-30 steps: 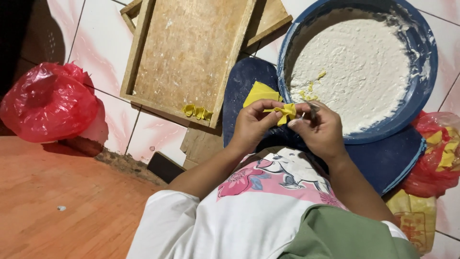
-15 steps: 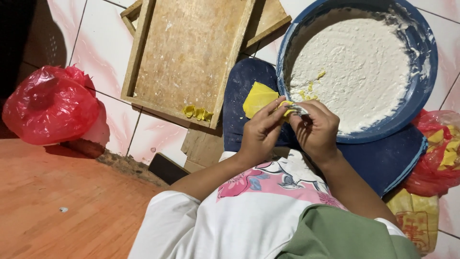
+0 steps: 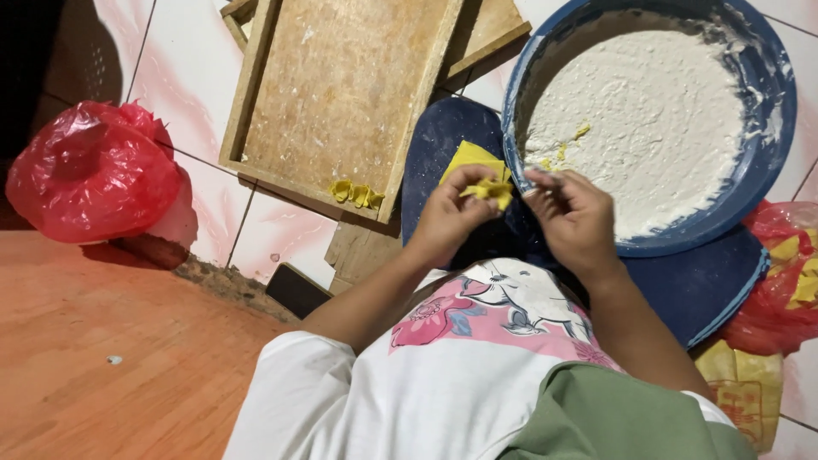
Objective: Filling small squares of yellow dough with a white mixture using a fork and folding them into shapes.
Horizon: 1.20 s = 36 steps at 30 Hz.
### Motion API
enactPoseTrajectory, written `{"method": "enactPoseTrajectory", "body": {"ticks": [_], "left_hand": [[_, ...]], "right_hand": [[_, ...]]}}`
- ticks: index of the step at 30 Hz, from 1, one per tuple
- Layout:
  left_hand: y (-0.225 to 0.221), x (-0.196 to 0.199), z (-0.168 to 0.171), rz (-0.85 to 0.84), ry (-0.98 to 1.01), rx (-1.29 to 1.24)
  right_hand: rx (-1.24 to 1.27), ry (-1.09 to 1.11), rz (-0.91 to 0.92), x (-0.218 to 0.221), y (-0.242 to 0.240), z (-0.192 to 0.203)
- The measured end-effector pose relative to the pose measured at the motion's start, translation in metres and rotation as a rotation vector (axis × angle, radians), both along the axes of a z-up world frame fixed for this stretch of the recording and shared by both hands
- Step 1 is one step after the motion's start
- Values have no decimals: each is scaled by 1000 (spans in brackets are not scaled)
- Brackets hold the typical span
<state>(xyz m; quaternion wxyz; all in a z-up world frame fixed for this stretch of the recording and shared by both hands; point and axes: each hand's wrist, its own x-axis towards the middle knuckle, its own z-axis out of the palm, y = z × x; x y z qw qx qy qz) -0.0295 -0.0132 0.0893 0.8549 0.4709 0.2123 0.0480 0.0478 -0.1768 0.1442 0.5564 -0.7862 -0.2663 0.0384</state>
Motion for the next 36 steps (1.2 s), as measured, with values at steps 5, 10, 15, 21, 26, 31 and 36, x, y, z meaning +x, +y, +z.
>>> {"method": "enactPoseTrajectory", "body": {"ticks": [5,10,15,21,26,31,36], "left_hand": [[40,1,-1,143,66,-29],[106,-17,-53,380,161,73],[166,-47,-58,481,406,907],[200,-71,-105,519,662,1134],[210,-72,-128,510,816,1295],[217,-72,-142,478,961,1310],[216,-75,-144,401,989,1344]], "right_hand": [[-9,267,-94,10,-20,-18],[97,482,-98,13,-18,-36],[79,728,-142,16,-19,-31],[64,714,-134,14,-17,-27],[45,714,-133,14,-13,-24],[23,692,-128,13,-14,-24],[46,695,-128,12,-13,-22]]}}
